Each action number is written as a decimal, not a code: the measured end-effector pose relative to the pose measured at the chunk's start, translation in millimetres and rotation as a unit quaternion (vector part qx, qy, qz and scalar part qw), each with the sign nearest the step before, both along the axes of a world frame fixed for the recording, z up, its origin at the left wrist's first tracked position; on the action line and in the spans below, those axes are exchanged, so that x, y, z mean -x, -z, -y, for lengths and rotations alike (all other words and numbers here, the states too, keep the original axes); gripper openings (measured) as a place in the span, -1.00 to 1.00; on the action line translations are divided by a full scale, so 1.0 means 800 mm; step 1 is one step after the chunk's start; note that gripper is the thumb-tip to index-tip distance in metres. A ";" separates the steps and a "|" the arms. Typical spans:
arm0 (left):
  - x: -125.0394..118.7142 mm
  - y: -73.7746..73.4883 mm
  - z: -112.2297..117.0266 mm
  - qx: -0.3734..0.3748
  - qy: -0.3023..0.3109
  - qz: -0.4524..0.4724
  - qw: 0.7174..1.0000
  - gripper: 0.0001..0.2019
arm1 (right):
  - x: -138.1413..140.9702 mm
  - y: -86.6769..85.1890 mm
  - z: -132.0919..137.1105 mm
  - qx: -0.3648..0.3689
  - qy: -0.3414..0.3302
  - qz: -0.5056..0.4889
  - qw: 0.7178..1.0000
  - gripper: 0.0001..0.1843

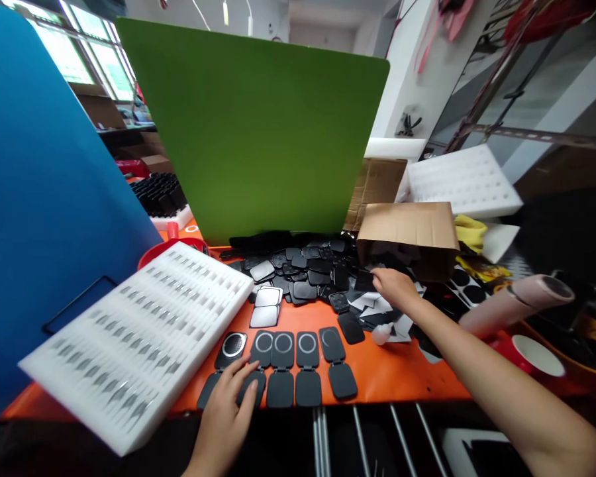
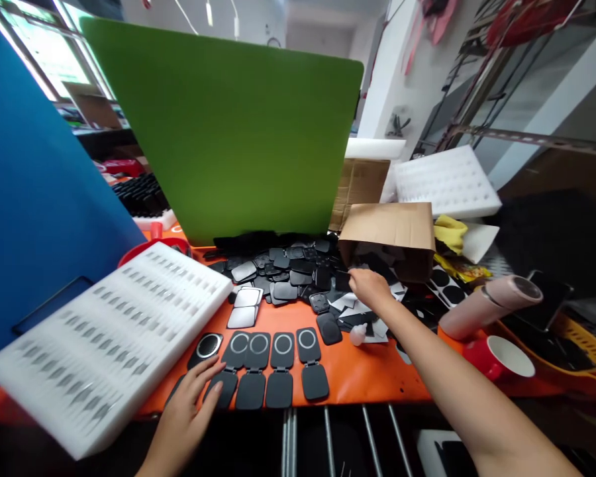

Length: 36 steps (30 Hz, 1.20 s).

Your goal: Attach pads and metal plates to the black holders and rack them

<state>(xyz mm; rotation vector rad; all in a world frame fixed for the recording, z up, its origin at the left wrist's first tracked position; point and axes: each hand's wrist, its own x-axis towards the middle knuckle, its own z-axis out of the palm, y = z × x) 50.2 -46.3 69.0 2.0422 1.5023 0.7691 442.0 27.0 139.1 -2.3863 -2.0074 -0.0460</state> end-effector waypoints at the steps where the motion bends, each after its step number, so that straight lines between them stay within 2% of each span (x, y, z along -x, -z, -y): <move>1: -0.011 -0.012 -0.001 0.003 0.000 0.017 1.000 -0.68 | 0.014 -0.011 0.008 -0.023 -0.012 -0.021 0.999 -0.66; 2: -0.024 -0.024 -0.003 0.008 0.001 0.040 0.999 -0.65 | 0.031 -0.020 0.017 -0.063 -0.040 -0.093 0.993 -0.67; 3: -0.037 -0.035 -0.006 0.024 0.005 0.069 0.997 -0.60 | 0.052 -0.027 0.028 -0.066 -0.085 -0.190 0.976 -0.69; 5: -0.061 -0.051 -0.013 0.111 0.047 0.155 0.981 -0.54 | 0.095 -0.030 0.052 -0.015 -0.161 -0.355 0.921 -0.69; 6: -0.069 -0.056 -0.016 0.170 0.077 0.203 0.961 -0.58 | 0.116 -0.027 0.063 -0.001 -0.176 -0.403 0.898 -0.68; 7: -0.076 -0.058 -0.018 0.221 0.098 0.245 0.939 -0.63 | 0.135 -0.022 0.073 -0.010 -0.178 -0.430 0.885 -0.68; 9: -0.080 -0.058 -0.019 0.290 0.113 0.307 0.899 -0.72 | 0.164 -0.009 0.089 -0.097 -0.154 -0.419 0.889 -0.69; 11: -0.077 -0.056 -0.017 0.309 0.100 0.337 0.884 -0.76 | 0.183 0.004 0.099 -0.173 -0.154 -0.375 0.897 -0.68; 13: -0.072 -0.057 -0.012 0.302 0.089 0.330 0.890 -0.77 | 0.196 0.013 0.106 -0.172 -0.189 -0.362 0.896 -0.71; 15: -0.069 -0.061 -0.006 0.274 0.091 0.297 0.910 -0.81 | 0.205 0.018 0.113 -0.126 -0.222 -0.385 0.887 -0.76; 18: -0.066 -0.064 0.002 0.223 0.129 0.247 0.934 -0.82 | 0.211 0.022 0.121 -0.076 -0.246 -0.414 0.873 -0.76; 21: -0.065 -0.061 0.005 0.203 0.167 0.213 0.941 -0.77 | 0.208 0.024 0.127 -0.072 -0.257 -0.419 0.868 -0.74; 26: -0.064 -0.054 0.003 0.225 0.178 0.206 0.936 -0.73 | 0.196 0.024 0.134 -0.055 -0.231 -0.441 0.865 -0.76; 29: -0.066 -0.053 0.004 0.230 0.196 0.207 0.931 -0.74 | 0.196 0.028 0.139 -0.040 -0.227 -0.462 0.856 -0.80; 31: -0.066 -0.052 0.005 0.243 0.204 0.217 0.923 -0.75 | 0.194 0.033 0.140 -0.038 -0.201 -0.488 0.848 -0.76; 33: -0.064 -0.048 0.000 0.265 0.180 0.237 0.917 -0.76 | 0.183 0.043 0.138 -0.049 -0.128 -0.526 0.839 -0.70; 36: -0.060 -0.040 -0.030 0.275 0.110 0.269 0.917 -0.70 | 0.146 0.058 0.132 -0.127 0.043 -0.564 0.815 -0.67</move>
